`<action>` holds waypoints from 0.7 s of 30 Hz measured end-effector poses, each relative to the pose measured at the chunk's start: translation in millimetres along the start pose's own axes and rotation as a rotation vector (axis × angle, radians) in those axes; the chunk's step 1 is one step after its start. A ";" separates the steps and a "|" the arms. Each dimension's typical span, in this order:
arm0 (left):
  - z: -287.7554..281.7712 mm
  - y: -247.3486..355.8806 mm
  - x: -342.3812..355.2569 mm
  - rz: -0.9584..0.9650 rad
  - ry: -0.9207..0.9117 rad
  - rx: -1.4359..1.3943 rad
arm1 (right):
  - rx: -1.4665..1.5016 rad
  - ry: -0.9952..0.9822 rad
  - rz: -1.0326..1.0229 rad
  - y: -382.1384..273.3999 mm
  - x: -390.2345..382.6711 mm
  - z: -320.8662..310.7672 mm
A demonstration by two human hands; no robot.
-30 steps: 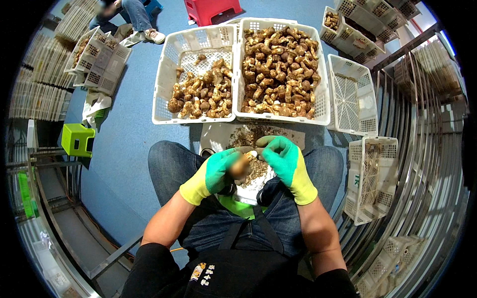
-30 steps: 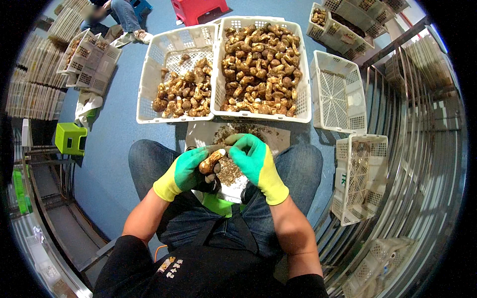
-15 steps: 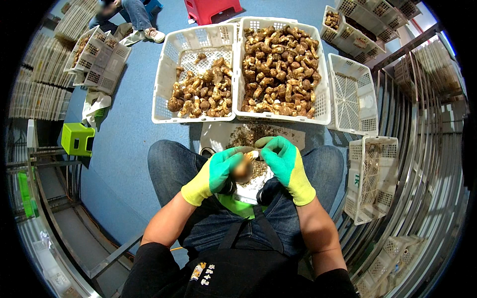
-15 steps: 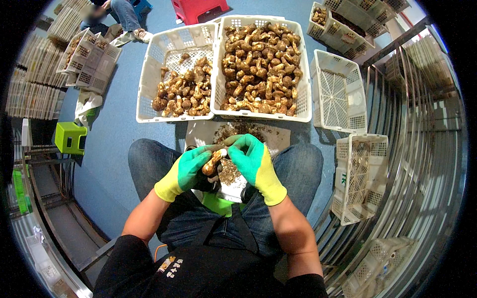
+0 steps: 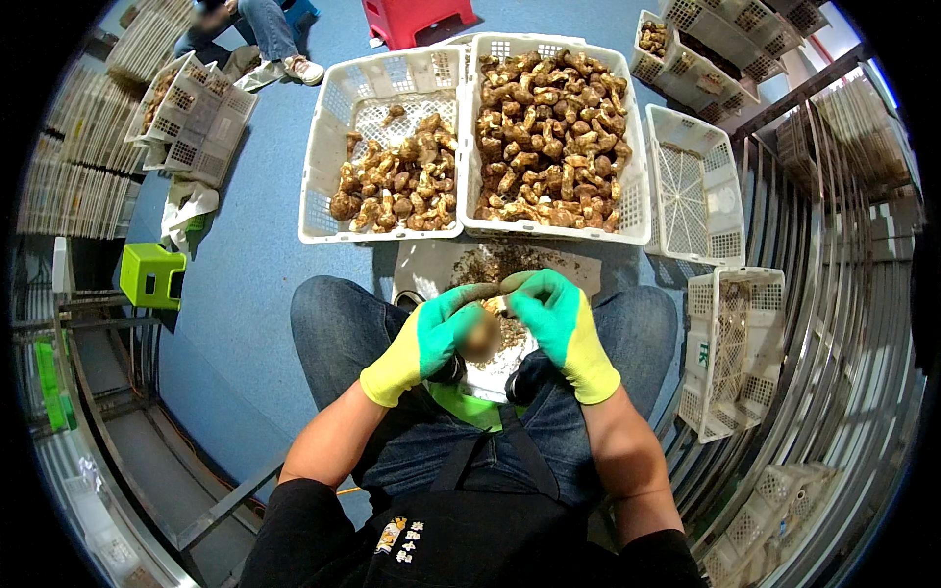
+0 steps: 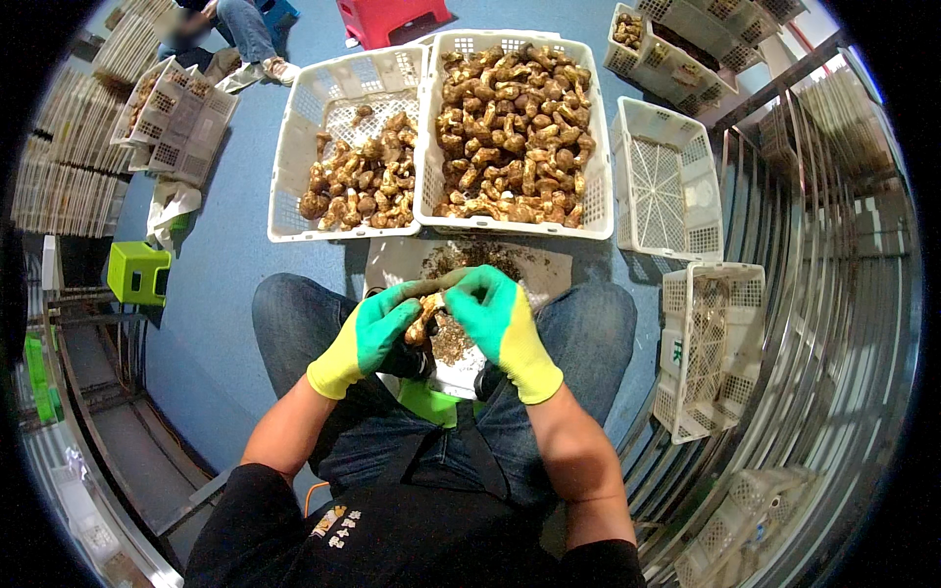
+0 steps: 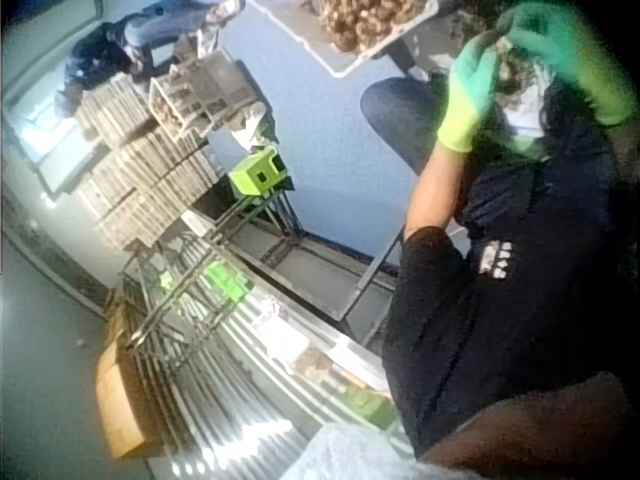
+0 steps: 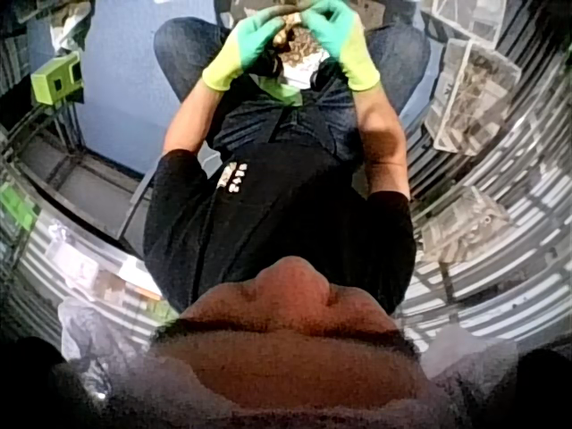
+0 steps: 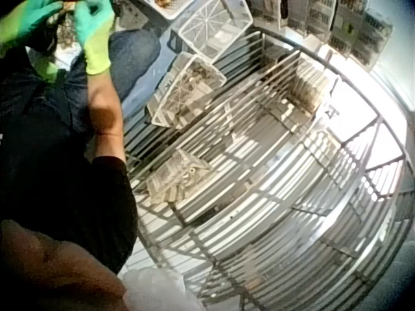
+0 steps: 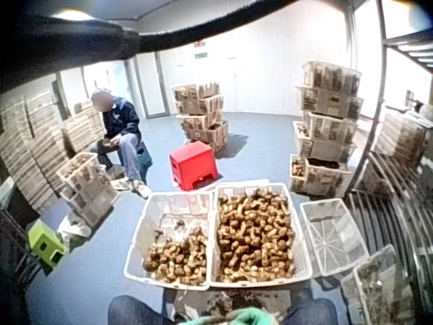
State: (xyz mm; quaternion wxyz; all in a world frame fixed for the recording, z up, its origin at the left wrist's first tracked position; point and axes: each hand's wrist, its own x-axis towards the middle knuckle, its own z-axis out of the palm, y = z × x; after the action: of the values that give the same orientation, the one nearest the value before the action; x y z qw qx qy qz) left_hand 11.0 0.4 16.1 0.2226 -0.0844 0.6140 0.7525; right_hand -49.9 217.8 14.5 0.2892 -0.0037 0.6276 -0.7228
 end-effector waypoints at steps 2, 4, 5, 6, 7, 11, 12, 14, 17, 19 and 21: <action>-5.3 -3.9 -0.7 -0.062 -0.044 -0.163 | 0.105 0.113 -0.043 4.4 1.5 -1.7; -7.8 -6.1 -0.1 -0.114 -0.049 -0.333 | 0.142 0.096 -0.058 1.5 1.2 -2.6; -7.6 -6.6 0.5 -0.137 -0.033 -0.423 | 0.103 0.088 -0.078 2.4 1.9 -4.8; -6.9 -6.1 1.0 -0.160 -0.017 -0.512 | 0.064 0.080 -0.098 2.5 2.6 -5.7; -5.9 -4.1 0.4 -0.198 -0.005 -0.513 | 0.027 0.045 -0.091 1.4 2.3 -6.1; -10.9 -9.5 0.2 -0.237 -0.014 -0.548 | -0.129 -0.057 -0.044 -15.6 -2.8 2.8; -9.2 -7.2 0.0 -0.247 -0.003 -0.558 | -0.172 -0.068 -0.027 -16.5 -3.3 4.8; -9.8 -5.0 0.7 -0.255 -0.055 -0.597 | -0.026 -0.027 -0.046 -10.2 -1.2 2.4; -12.2 -1.5 1.1 -0.252 -0.156 -0.632 | 0.119 0.023 -0.057 2.0 1.6 1.0; -8.0 2.7 -0.6 -0.260 -0.101 -0.590 | -0.069 -0.039 -0.128 -0.4 0.2 -0.3; -9.3 1.2 -2.4 -0.272 -0.103 -0.596 | -0.147 -0.055 -0.143 -5.6 -2.0 1.6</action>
State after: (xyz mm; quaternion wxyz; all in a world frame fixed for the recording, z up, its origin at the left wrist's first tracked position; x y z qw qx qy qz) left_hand 11.2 -9.3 15.9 0.3172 -0.1889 0.3377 0.8658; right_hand -50.0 217.4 20.7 0.2531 -0.0895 0.6689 -0.6932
